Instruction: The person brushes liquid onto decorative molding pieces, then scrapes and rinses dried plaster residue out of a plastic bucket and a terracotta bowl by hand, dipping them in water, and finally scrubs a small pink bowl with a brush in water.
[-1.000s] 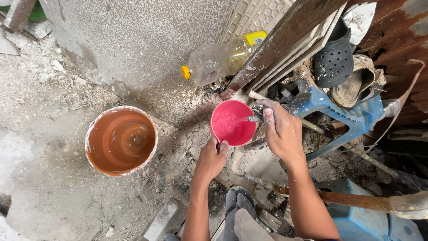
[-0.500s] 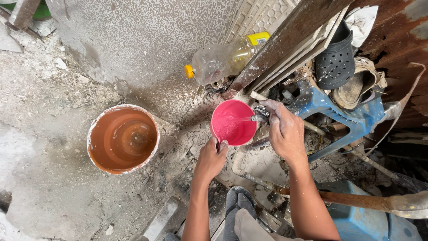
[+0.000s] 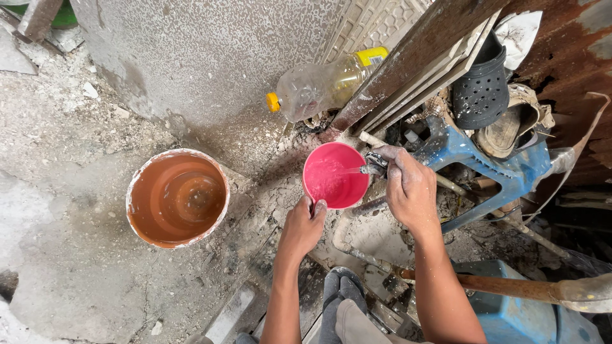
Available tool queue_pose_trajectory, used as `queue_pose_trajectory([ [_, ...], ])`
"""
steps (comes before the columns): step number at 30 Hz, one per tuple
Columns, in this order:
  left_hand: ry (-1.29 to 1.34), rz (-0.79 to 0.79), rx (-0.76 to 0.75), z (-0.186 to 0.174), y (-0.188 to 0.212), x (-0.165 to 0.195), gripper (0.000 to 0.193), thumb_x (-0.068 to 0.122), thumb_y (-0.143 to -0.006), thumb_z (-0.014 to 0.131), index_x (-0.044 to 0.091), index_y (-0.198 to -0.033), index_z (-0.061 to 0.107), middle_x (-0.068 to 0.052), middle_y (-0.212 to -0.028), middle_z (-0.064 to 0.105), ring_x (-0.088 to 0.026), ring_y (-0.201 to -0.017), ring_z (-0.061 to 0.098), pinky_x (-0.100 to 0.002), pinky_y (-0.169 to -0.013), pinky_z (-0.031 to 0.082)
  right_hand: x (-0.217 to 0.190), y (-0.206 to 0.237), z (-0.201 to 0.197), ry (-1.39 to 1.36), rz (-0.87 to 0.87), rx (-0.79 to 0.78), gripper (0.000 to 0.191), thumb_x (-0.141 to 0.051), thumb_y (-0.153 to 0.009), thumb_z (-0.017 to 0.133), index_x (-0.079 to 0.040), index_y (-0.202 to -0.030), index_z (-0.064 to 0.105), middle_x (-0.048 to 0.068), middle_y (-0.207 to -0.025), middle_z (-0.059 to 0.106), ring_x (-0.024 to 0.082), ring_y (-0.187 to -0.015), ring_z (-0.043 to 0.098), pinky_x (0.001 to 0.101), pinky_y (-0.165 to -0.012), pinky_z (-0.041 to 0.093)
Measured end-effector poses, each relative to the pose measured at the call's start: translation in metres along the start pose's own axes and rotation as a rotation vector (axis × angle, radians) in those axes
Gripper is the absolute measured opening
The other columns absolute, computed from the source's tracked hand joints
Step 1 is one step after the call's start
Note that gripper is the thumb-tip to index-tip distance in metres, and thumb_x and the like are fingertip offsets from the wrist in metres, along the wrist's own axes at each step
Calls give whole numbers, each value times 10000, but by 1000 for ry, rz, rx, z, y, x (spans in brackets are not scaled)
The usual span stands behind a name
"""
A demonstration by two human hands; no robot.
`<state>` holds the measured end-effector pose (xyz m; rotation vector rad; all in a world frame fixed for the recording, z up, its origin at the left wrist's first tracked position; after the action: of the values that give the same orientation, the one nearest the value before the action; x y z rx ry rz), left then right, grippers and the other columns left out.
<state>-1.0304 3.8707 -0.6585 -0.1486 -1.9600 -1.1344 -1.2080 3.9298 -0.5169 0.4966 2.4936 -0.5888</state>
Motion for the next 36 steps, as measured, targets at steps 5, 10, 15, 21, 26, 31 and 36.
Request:
queue_pose_trajectory([
  [5, -9, 0, 19, -2, 1, -1, 343, 328, -1023, 527, 3, -1078, 622, -141, -853, 728, -196, -710, 699, -409, -653, 525, 0, 0, 1, 0, -1, 2, 307, 4, -956, 465, -54, -1146, 700, 151, -708, 593, 320, -623, 628, 411, -624, 484],
  [10, -4, 36, 46, -3, 0, -1, 334, 316, -1007, 546, 3, -1103, 617, -147, -865, 735, -199, -727, 719, -403, -670, 542, -3, 1, 1, -4, -57, 18, 307, 14, -971, 467, -62, -1151, 704, 157, -811, 635, 328, -675, 642, 411, -643, 493],
  [15, -2, -4, 38, -4, 0, -3, 353, 322, -1013, 536, -4, -1108, 631, -157, -875, 742, -230, -734, 725, -426, -674, 543, -5, 1, 1, -8, -93, 23, 289, 22, -983, 471, -57, -1154, 690, 152, -846, 624, 335, -719, 645, 415, -673, 499],
  [21, 57, 29, 74, -6, -2, 4, 375, 342, -1026, 491, 8, -1127, 630, -141, -832, 741, -220, -714, 731, -426, -648, 546, -4, -4, 0, -34, -75, 27, 286, 22, -977, 477, -61, -1142, 696, 142, -824, 624, 331, -709, 655, 417, -663, 501],
  [26, 17, 41, 89, -6, -3, 5, 393, 348, -1033, 498, -13, -1111, 632, -163, -796, 738, -242, -708, 737, -442, -658, 544, -4, -5, 0, -12, -72, 22, 294, 27, -975, 478, -58, -1143, 704, 157, -829, 615, 346, -713, 644, 425, -663, 497],
  [31, 6, 45, 80, -5, -4, 6, 378, 345, -1018, 507, 0, -1127, 619, -175, -810, 744, -247, -719, 748, -449, -685, 572, -4, -5, 1, -27, -67, 28, 290, 30, -973, 476, -51, -1137, 701, 159, -865, 644, 343, -737, 665, 414, -680, 511],
  [36, 23, 52, 95, -4, -4, 7, 390, 350, -1015, 515, -6, -1127, 626, -202, -873, 752, -280, -775, 763, -473, -719, 570, -3, -5, 1, -31, -84, 29, 289, 31, -974, 472, -42, -1142, 695, 170, -899, 659, 357, -761, 668, 419, -699, 519],
])
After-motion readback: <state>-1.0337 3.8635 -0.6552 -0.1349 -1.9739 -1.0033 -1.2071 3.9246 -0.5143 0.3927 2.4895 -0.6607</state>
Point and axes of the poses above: each hand's wrist, its own y-axis away from the middle knuckle, its own z-axis out of the palm, x = y × z, the point moved 5 cm from there along -y, towards the middle knuckle
